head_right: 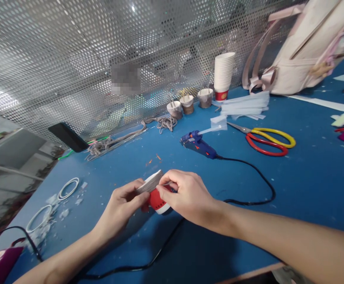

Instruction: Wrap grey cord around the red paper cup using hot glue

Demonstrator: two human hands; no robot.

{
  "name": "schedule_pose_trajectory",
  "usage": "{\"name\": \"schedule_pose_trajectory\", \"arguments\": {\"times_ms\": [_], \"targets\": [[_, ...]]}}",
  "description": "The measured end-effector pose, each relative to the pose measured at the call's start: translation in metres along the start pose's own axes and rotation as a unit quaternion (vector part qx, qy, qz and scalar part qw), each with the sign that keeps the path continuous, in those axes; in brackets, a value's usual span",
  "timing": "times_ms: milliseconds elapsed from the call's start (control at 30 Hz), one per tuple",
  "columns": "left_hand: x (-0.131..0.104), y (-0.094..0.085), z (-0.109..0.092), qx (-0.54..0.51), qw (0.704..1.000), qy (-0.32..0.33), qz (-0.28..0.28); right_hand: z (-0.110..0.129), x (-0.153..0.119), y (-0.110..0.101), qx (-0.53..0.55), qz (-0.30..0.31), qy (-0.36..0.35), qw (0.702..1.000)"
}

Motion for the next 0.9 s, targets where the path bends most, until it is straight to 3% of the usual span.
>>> {"name": "schedule_pose_trajectory", "arguments": {"times_ms": [900], "targets": [[-0.0012, 0.0013, -0.0081, 0.043, 0.998, 0.048, -0.012, -0.0104, -0.0013, 0.0, 0.019, 0.002, 0.027, 0.999]]}}
Point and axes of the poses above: each hand's wrist, its own x-axis towards the middle knuckle, its own y-axis out of the palm, z = x × y, the point moved 10 cm from there along x, towards the middle knuckle, and after that the axes turned 15 degrees about -y, right-handed, at the moved point
